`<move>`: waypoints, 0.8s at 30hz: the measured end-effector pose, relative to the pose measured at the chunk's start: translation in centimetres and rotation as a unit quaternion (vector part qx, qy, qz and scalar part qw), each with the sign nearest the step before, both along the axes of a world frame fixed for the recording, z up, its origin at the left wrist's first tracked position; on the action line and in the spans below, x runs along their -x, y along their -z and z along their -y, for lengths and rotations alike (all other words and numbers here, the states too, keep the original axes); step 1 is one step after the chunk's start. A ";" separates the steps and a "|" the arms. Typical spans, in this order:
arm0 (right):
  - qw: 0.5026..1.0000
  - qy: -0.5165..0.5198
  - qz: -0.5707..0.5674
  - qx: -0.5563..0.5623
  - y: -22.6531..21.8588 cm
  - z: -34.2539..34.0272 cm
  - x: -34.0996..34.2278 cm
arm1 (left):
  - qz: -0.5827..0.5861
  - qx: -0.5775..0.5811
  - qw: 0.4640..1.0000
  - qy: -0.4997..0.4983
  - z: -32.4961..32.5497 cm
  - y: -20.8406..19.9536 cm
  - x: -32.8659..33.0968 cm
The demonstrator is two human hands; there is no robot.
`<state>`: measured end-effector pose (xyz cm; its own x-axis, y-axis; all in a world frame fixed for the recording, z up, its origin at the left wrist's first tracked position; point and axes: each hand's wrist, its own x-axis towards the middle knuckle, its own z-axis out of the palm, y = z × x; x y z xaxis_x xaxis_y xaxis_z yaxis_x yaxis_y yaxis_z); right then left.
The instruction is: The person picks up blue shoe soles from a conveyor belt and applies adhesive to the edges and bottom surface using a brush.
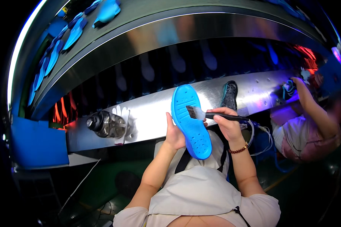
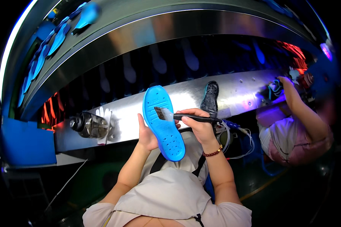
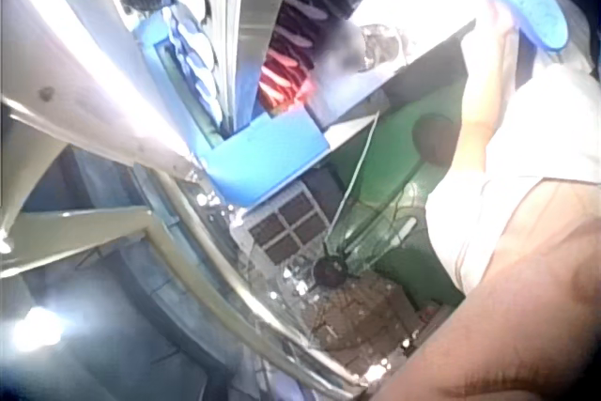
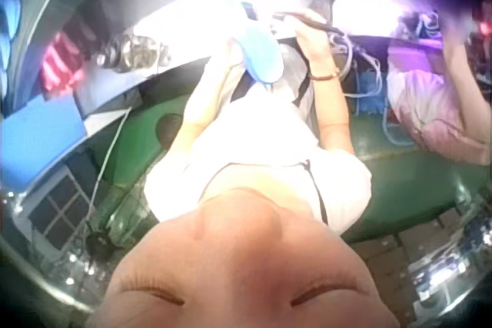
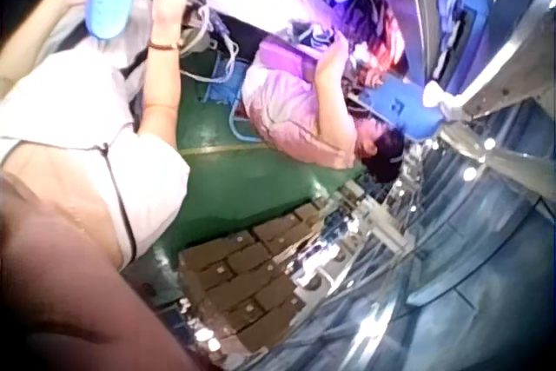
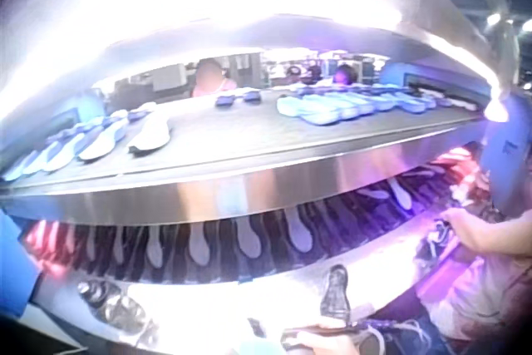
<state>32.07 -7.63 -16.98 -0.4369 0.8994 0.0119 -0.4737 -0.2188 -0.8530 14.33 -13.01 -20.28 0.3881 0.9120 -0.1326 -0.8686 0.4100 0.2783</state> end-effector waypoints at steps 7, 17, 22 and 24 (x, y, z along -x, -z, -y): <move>0.997 0.023 0.031 0.067 1.0 -1.7 3.5 | -0.004 0.022 0.999 -0.024 1.4 -0.5 0.1; 0.950 0.084 0.252 -0.164 -1.4 -1.8 6.4 | -0.072 0.052 0.993 -0.077 0.8 0.3 -1.0; 0.823 0.107 0.323 -0.454 -2.0 1.0 7.2 | -0.132 0.079 0.974 -0.164 0.1 -0.8 0.1; 0.824 0.044 0.308 -0.473 -2.4 2.7 6.4 | -0.154 0.057 0.967 -0.197 0.0 -0.4 2.5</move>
